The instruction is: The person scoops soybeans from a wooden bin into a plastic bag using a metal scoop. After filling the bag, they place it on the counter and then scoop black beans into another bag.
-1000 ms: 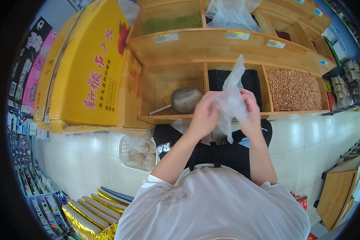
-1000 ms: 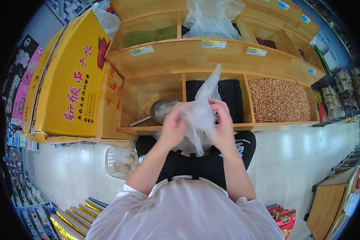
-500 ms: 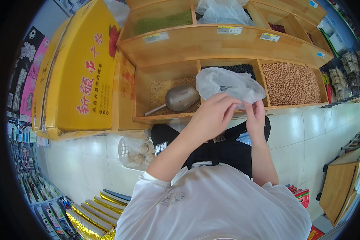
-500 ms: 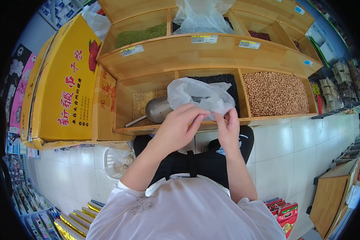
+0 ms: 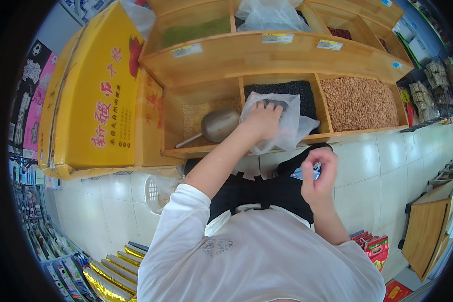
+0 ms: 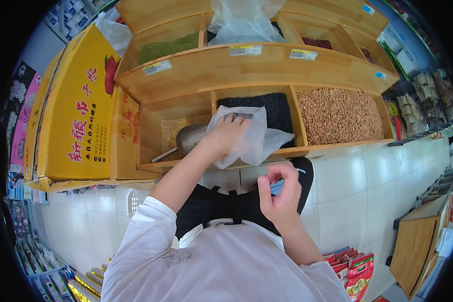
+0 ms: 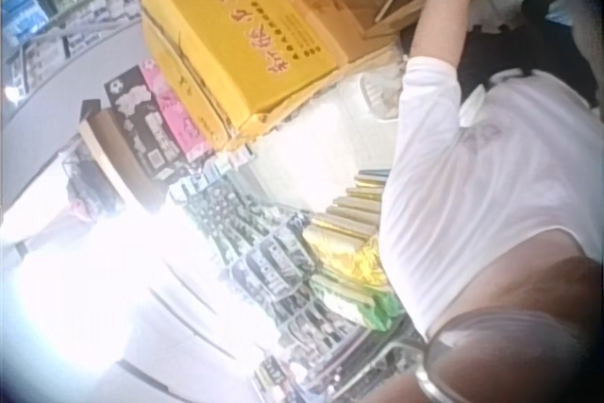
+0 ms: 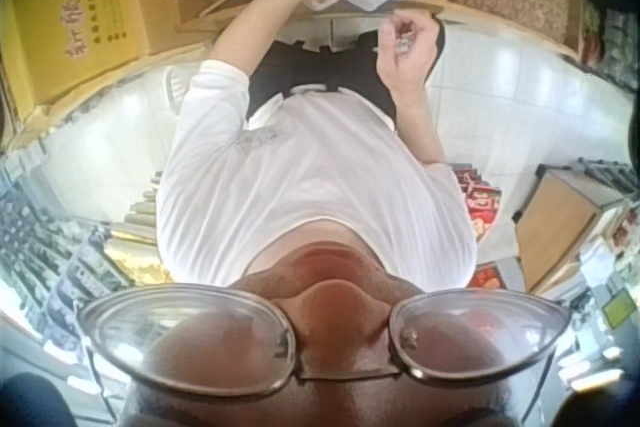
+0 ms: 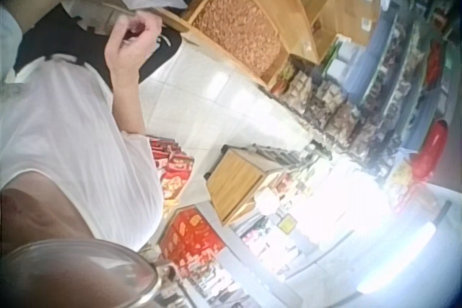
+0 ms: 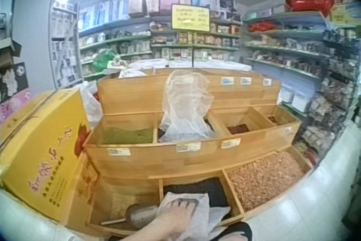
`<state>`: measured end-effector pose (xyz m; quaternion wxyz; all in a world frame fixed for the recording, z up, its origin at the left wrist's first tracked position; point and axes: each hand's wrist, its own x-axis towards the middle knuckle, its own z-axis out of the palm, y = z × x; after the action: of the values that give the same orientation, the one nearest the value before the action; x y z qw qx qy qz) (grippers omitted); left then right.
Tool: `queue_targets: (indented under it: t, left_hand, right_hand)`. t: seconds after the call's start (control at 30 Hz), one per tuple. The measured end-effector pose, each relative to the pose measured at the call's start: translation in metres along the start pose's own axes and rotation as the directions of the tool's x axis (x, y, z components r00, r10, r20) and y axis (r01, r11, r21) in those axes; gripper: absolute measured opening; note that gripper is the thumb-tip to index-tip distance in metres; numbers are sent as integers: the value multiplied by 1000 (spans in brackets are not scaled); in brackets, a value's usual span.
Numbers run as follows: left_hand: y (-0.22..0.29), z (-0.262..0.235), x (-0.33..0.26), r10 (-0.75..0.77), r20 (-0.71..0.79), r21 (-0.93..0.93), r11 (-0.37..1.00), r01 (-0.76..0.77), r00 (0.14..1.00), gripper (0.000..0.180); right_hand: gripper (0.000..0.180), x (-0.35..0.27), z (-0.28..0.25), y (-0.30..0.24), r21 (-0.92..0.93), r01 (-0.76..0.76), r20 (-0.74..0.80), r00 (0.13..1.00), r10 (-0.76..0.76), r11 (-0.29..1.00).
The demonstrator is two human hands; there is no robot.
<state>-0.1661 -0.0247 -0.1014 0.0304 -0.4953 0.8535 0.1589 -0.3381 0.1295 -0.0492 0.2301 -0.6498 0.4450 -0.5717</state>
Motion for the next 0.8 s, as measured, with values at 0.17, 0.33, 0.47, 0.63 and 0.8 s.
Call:
queue_targets:
  t: [0.17, 0.33, 0.47, 0.63, 0.8]
  left_hand:
    - [10, 4, -3, 81, -121, 79, 994, -72, 989, 78]
    - [-18, -27, -22, -48, 84, 170, 985, 33, 995, 74]
    - [-29, -71, -49, -229, 185, 309, 937, 165, 956, 65]
    - [-17, -134, -83, -398, 257, 386, 878, 284, 881, 64]
    - [-36, -130, -73, -271, 257, 373, 913, 163, 928, 45]
  right_hand:
    - [42, 61, -4, -3, -78, 524, 643, 677, -359, 848]
    - [44, 112, -18, 24, -485, 471, 822, 534, 200, 736]
    - [42, 119, -29, 25, -435, 674, 888, 430, 161, 597]
    - [7, 139, -10, 9, -454, 845, 841, 512, -178, 283]
    - [5, 150, 25, -3, -313, 904, 808, 415, -419, 291]
